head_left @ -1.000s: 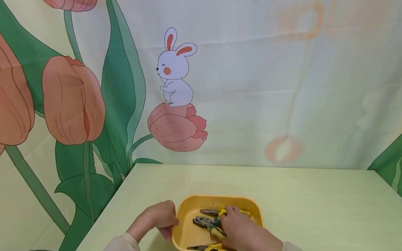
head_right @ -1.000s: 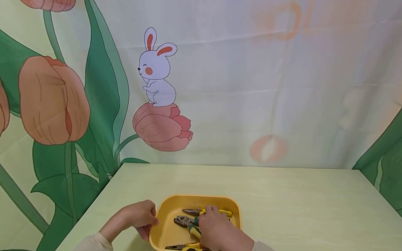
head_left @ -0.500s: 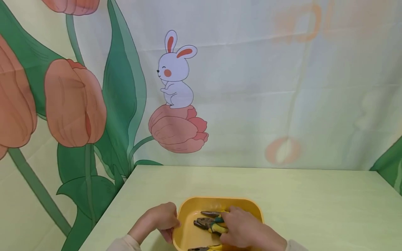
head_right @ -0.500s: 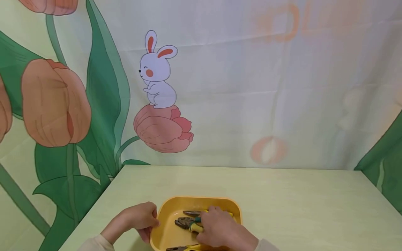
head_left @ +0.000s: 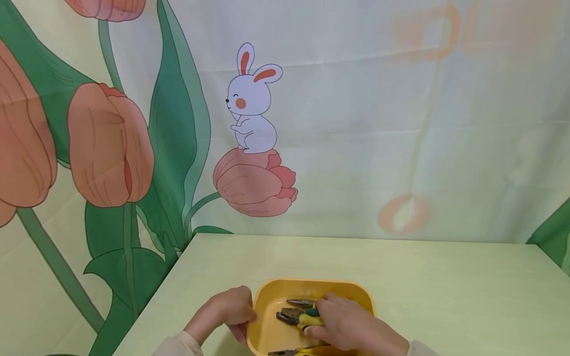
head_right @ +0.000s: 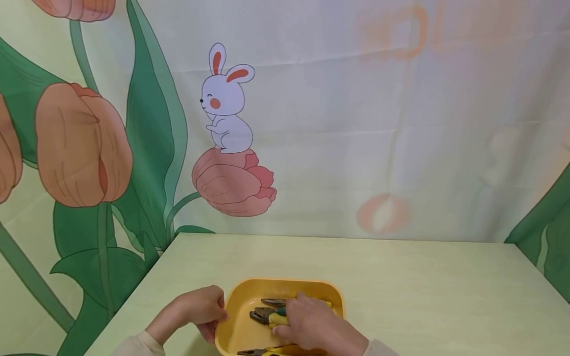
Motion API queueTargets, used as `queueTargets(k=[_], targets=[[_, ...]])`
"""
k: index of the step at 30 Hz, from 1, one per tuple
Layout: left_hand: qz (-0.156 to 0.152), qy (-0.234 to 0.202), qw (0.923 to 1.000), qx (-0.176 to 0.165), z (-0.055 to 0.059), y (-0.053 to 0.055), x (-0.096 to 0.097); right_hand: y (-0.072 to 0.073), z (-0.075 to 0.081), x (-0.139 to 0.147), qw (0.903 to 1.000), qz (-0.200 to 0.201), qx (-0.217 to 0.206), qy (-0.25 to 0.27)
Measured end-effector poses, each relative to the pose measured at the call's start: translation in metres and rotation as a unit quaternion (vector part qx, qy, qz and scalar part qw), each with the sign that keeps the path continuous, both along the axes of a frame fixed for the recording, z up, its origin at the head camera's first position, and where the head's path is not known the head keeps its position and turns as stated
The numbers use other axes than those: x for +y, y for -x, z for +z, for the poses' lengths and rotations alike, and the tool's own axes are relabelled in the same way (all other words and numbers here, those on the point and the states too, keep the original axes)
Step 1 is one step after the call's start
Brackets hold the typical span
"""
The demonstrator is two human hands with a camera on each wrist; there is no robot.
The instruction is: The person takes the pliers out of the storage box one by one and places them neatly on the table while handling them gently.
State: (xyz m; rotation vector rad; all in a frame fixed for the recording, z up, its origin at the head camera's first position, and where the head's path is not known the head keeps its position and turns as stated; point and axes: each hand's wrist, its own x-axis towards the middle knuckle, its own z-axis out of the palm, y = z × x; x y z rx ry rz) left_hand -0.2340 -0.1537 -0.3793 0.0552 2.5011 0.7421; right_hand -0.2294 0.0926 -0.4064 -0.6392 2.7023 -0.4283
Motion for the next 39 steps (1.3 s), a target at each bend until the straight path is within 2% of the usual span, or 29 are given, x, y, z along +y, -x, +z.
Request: queueTargets(k=[7,9,14,19,29,39], targets=[[0.001,0.008,1.0000,0.000,0.000,0.000,0.000,-0.005,0.004,0.004,0.9996,-0.014,-0.015,0.020],[0.002,0.007,1.0000,-0.002,0.001,0.001,-0.001,-0.007,0.007,0.007,0.9986,-0.017,-0.028,0.042],[0.003,0.017,0.9998,-0.009,0.001,0.001,-0.001,-0.008,0.014,0.018,0.9899,-0.026,-0.086,0.109],[0.001,0.006,0.9999,-0.008,0.001,-0.001,-0.001,-0.008,0.025,0.033,0.9830,-0.040,-0.112,0.140],[0.006,0.009,0.9999,-0.003,0.002,-0.001,0.001,-0.010,0.050,0.061,0.9817,-0.102,-0.088,0.135],[0.014,0.016,0.9996,-0.017,0.002,0.000,0.003,-0.007,0.061,0.101,0.9822,-0.103,-0.050,0.149]])
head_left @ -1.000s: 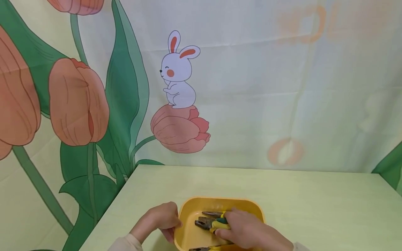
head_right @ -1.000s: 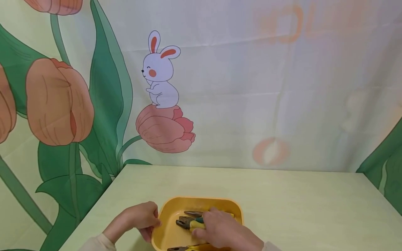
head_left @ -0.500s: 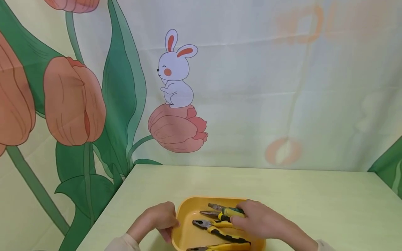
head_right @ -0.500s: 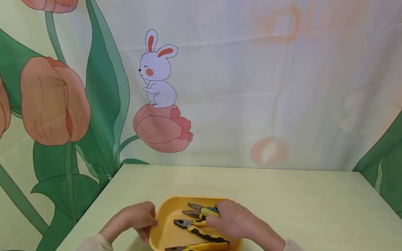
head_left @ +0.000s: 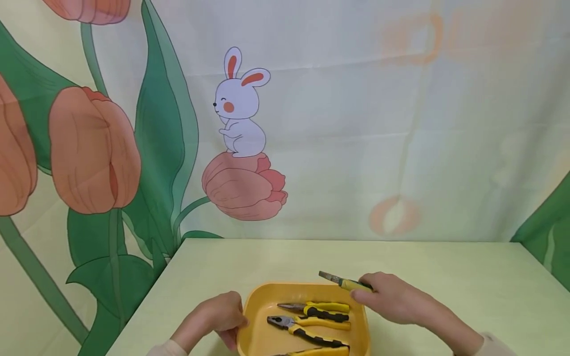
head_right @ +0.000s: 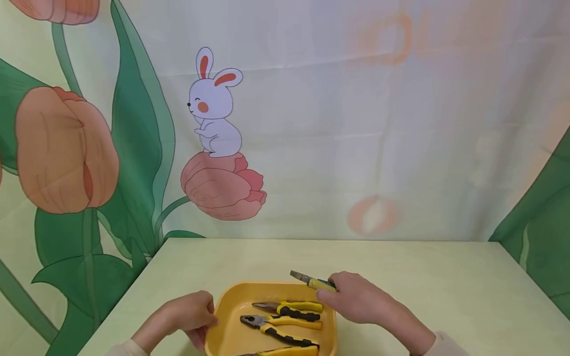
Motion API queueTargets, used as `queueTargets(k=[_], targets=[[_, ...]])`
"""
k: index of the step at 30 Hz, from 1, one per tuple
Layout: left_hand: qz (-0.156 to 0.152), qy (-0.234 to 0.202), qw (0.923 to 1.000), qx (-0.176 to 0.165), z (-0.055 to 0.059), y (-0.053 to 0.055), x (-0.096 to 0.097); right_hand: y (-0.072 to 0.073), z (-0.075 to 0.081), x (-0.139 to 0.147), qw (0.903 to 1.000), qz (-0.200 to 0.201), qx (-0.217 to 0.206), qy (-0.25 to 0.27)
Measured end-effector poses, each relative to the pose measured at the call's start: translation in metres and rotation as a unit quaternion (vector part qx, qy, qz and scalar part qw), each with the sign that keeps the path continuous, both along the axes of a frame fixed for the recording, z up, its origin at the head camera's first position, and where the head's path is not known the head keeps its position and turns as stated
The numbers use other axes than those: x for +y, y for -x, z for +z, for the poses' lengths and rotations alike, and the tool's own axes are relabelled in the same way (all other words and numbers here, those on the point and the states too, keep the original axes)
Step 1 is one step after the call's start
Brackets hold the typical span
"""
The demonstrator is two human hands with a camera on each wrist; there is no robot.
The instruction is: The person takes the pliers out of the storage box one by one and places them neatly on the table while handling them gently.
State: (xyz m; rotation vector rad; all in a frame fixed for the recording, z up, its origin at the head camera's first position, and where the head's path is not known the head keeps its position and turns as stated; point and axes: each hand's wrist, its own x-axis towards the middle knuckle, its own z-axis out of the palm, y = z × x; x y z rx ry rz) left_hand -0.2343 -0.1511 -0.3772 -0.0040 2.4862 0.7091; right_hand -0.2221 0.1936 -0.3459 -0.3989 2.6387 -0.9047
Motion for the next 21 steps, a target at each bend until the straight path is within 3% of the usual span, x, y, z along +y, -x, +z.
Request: queueTargets(k=[13,21], targets=[[0.008,-0.009,0.9998,-0.016,-0.004,0.000,-0.001,-0.001,0.013,0.047,0.9982,-0.023,0.055,0.004],[-0.005,-0.022,0.9997,0.010,-0.003,-0.001,-0.002,0.004,0.018,0.079,0.9978,-0.055,0.038,0.000]])
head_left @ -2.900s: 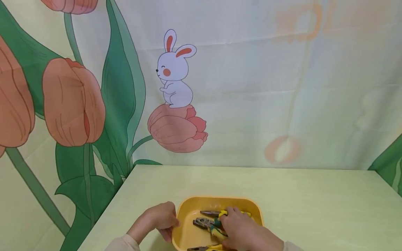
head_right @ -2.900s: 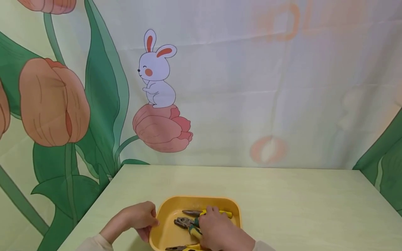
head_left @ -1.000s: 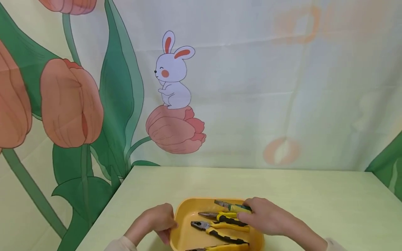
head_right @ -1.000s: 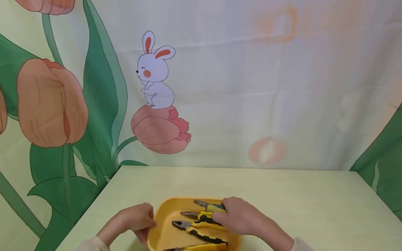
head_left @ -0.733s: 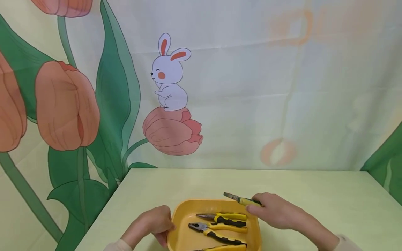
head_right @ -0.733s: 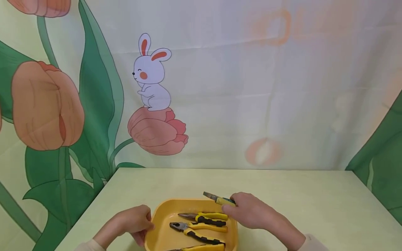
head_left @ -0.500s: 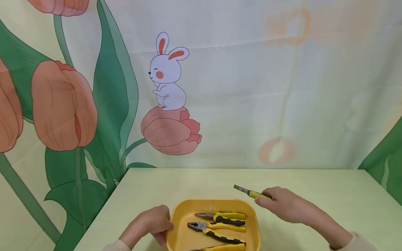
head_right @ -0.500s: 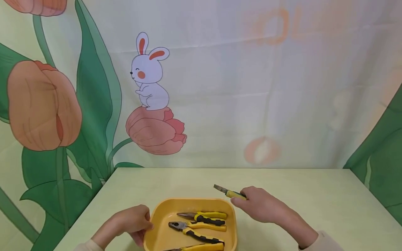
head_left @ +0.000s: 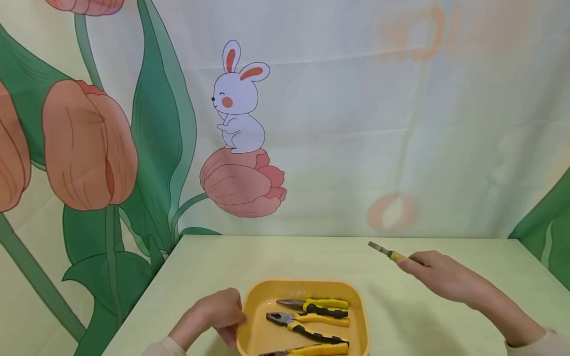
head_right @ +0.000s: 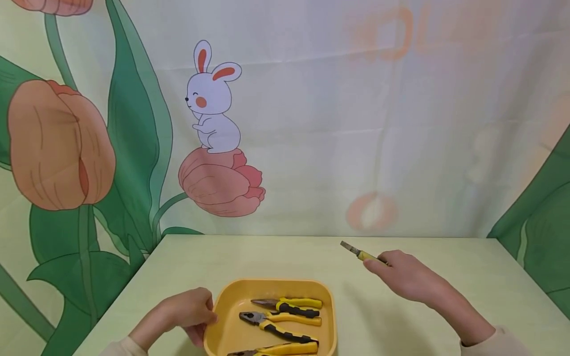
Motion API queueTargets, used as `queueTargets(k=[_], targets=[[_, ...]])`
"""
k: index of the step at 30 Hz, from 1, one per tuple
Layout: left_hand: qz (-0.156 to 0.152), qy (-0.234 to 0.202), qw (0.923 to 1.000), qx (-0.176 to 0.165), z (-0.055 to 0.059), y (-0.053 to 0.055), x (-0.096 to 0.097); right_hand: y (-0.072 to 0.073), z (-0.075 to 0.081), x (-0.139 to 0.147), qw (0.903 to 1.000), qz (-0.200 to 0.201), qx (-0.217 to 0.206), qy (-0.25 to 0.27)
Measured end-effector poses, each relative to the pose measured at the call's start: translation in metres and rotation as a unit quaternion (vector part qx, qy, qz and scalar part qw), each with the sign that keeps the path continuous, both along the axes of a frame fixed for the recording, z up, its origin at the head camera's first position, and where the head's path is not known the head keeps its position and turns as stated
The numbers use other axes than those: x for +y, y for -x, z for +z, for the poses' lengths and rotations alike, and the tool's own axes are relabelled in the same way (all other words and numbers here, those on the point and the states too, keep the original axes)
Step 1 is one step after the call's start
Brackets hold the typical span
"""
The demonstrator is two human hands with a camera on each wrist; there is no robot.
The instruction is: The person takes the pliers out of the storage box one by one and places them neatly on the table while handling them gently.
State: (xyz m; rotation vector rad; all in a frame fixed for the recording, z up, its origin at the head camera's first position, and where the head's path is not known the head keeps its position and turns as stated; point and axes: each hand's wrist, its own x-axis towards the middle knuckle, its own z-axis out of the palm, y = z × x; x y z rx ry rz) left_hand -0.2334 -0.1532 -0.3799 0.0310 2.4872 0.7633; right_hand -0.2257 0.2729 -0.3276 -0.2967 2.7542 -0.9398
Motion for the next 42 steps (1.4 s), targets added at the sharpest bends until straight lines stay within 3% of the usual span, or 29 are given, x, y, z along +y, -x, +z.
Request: queueTargets(k=[6,15,26,34,42], targets=[[0.005,0.019,0.9998,-0.006,0.002,0.002,-0.001,0.001,-0.005,0.024,0.9997,-0.022,-0.005,-0.004],[0.005,0.012,0.9999,0.009,0.003,0.002,0.000,0.006,-0.013,0.056,0.9984,-0.043,-0.036,-0.007],[0.013,0.033,0.9993,-0.011,-0.002,0.005,0.001,0.009,-0.013,0.081,0.9973,-0.062,-0.038,-0.007],[0.001,0.031,0.9993,0.018,-0.001,0.004,0.002,0.012,-0.012,0.101,0.9950,-0.079,-0.055,-0.027],[0.001,0.031,0.9993,0.019,0.001,0.003,0.003,0.014,-0.015,0.121,0.9921,-0.096,-0.055,-0.058]])
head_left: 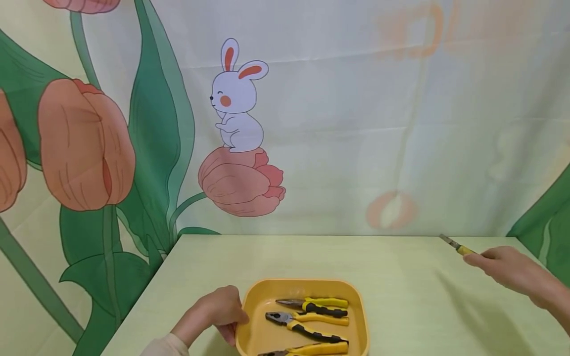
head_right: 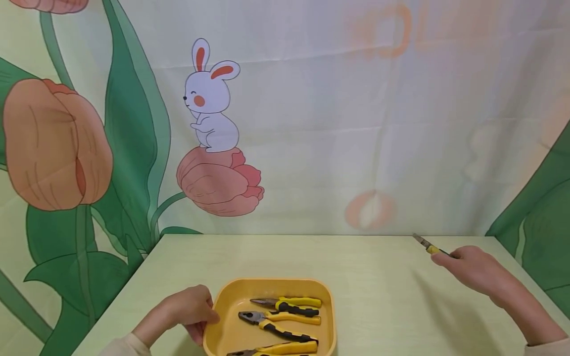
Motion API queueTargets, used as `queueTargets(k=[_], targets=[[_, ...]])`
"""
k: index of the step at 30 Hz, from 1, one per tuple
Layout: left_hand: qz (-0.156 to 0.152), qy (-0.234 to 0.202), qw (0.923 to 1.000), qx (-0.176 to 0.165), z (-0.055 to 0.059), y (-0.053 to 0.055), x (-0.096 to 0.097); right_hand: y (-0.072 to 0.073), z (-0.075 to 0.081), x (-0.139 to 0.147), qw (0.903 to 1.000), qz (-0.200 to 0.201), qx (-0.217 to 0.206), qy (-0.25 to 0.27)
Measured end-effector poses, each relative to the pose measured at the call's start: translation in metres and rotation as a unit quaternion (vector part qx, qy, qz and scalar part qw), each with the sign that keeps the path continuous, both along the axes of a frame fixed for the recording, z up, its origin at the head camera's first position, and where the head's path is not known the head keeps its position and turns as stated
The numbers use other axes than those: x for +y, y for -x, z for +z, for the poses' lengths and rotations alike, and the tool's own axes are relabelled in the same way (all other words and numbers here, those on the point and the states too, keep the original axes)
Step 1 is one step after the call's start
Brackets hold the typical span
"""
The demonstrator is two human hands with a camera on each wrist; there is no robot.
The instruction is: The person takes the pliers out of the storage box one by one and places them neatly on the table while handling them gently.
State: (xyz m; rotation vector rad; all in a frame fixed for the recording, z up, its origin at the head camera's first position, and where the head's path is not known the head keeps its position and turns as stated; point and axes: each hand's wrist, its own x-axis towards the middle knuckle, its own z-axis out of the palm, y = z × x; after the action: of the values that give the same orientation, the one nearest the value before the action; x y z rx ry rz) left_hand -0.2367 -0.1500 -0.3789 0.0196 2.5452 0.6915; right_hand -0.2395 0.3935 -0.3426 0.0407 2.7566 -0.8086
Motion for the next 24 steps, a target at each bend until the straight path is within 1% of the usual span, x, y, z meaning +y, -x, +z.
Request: queueTargets(k=[5,8,12,15,19,24], targets=[[-0.006,-0.002,0.9999,0.009,0.001,-0.001,0.001,0.003,-0.001,0.008,0.9997,-0.005,0.013,-0.022],[-0.002,-0.006,0.9999,0.010,0.001,-0.001,0.001,0.003,0.001,0.011,0.9995,-0.007,0.023,-0.019],[-0.001,-0.007,0.9999,0.012,0.000,-0.002,0.001,0.002,0.002,0.013,0.9997,-0.015,0.013,-0.011],[-0.003,-0.006,0.9999,0.015,0.000,-0.002,0.001,0.001,0.001,0.015,0.9995,-0.022,0.004,-0.021],[-0.002,0.004,0.9999,0.016,0.000,-0.001,0.001,0.001,0.001,0.019,0.9992,-0.022,0.014,-0.030],[-0.006,0.012,0.9998,0.017,0.001,-0.002,0.002,0.003,-0.002,0.021,0.9988,-0.037,0.006,-0.031]])
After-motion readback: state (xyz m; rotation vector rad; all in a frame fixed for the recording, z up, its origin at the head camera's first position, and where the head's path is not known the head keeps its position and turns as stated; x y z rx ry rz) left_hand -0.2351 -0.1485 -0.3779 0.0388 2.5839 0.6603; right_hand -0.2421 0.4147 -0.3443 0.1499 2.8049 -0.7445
